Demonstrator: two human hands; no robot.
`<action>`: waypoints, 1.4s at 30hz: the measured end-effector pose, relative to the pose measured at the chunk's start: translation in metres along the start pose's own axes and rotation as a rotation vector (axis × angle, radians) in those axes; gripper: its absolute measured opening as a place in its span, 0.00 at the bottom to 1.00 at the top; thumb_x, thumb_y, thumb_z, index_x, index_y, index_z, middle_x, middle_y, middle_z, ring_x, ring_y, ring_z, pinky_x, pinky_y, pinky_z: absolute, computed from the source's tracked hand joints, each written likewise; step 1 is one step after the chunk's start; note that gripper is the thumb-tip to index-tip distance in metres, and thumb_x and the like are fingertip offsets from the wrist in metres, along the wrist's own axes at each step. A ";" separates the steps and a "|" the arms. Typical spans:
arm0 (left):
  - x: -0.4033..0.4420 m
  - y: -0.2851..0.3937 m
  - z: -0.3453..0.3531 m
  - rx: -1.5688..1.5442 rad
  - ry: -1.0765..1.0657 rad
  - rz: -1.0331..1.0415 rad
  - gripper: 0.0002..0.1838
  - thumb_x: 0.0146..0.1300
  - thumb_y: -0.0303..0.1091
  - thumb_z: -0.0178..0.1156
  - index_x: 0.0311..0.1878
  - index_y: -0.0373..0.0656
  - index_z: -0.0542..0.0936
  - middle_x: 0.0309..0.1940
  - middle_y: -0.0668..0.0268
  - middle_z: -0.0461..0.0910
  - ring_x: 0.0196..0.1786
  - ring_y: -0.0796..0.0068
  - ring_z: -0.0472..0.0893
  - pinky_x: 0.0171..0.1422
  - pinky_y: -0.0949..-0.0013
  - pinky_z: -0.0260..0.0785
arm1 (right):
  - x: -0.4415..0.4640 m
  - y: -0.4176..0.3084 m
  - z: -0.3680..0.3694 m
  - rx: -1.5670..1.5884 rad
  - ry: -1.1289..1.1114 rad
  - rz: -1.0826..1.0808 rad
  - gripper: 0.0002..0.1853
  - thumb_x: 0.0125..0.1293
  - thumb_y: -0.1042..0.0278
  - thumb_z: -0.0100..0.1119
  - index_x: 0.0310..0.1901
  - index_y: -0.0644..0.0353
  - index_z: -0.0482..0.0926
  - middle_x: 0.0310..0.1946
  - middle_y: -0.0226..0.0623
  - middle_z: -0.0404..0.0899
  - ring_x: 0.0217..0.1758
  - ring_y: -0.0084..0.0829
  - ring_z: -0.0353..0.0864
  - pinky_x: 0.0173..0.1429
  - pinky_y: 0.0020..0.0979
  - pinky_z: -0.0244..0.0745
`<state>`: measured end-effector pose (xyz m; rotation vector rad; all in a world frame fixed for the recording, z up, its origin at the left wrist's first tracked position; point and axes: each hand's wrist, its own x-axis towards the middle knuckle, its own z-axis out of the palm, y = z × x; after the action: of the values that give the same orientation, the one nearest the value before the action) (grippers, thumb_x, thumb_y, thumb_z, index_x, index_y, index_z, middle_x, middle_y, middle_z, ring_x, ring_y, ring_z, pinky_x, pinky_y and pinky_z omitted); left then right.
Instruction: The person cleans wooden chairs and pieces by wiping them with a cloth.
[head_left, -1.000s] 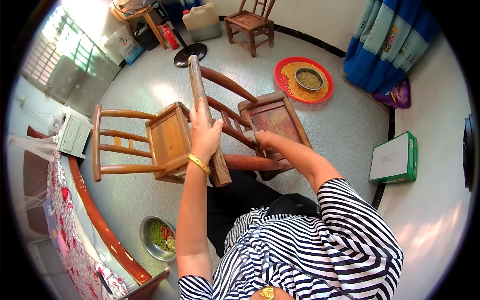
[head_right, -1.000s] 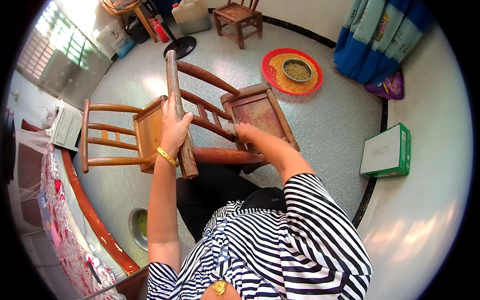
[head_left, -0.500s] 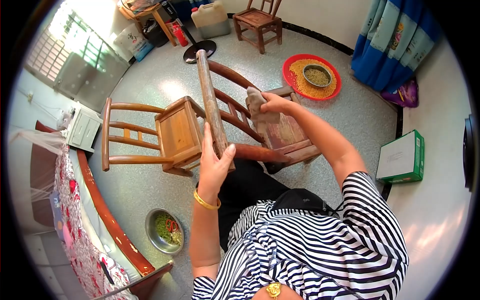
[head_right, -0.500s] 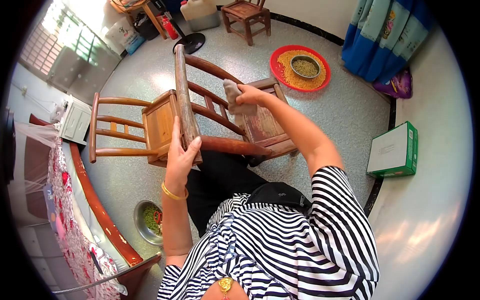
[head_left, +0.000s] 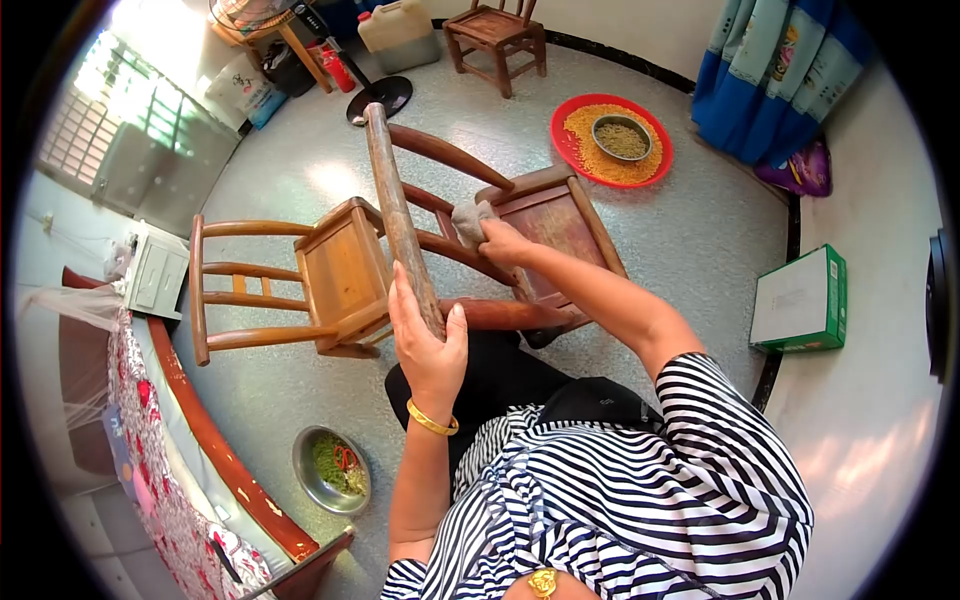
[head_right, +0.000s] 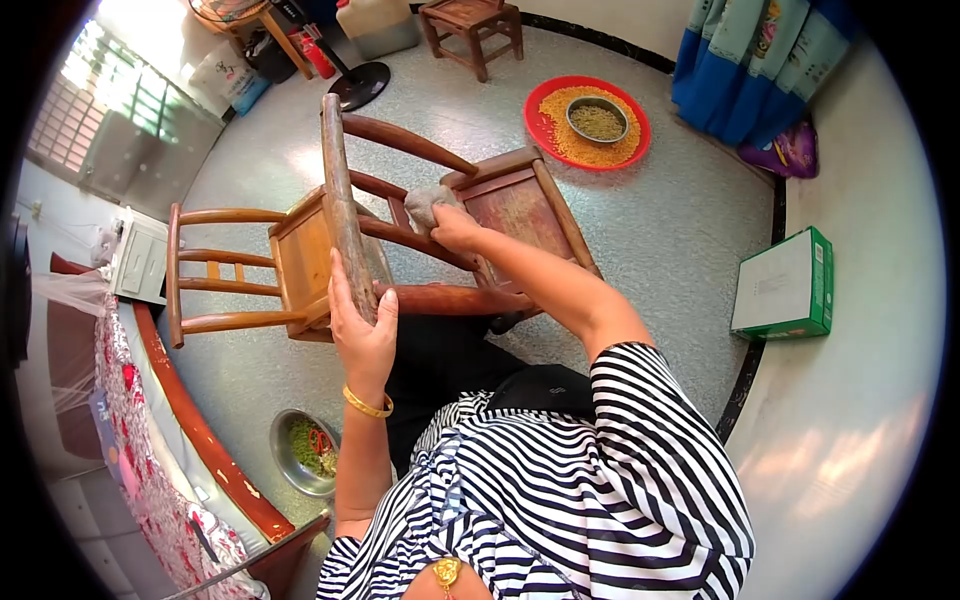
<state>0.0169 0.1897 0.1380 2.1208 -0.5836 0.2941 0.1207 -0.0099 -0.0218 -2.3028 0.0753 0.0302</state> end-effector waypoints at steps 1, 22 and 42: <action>0.000 0.001 0.000 -0.002 0.000 0.000 0.40 0.53 0.30 0.60 0.69 0.36 0.53 0.62 0.43 0.60 0.64 0.47 0.63 0.67 0.59 0.55 | -0.003 -0.003 -0.004 -0.002 0.000 0.001 0.18 0.50 0.68 0.53 0.44 0.64 0.71 0.44 0.60 0.72 0.53 0.55 0.69 0.57 0.42 0.65; -0.001 -0.006 0.000 -0.035 0.013 0.030 0.40 0.53 0.29 0.59 0.68 0.35 0.53 0.63 0.45 0.60 0.65 0.48 0.62 0.69 0.59 0.53 | 0.007 -0.057 -0.058 0.584 0.039 -0.252 0.17 0.46 0.70 0.53 0.41 0.64 0.76 0.35 0.42 0.79 0.39 0.35 0.78 0.49 0.32 0.71; 0.001 -0.017 0.005 -0.030 0.081 0.052 0.36 0.57 0.27 0.55 0.68 0.35 0.54 0.63 0.44 0.62 0.65 0.54 0.65 0.67 0.63 0.55 | -0.037 -0.074 -0.057 0.586 -0.066 -0.089 0.15 0.43 0.68 0.54 0.35 0.64 0.78 0.30 0.44 0.80 0.35 0.36 0.79 0.42 0.33 0.73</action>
<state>0.0265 0.1936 0.1232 2.0571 -0.5929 0.3967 0.0886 -0.0007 0.0727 -1.7160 -0.0482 0.0336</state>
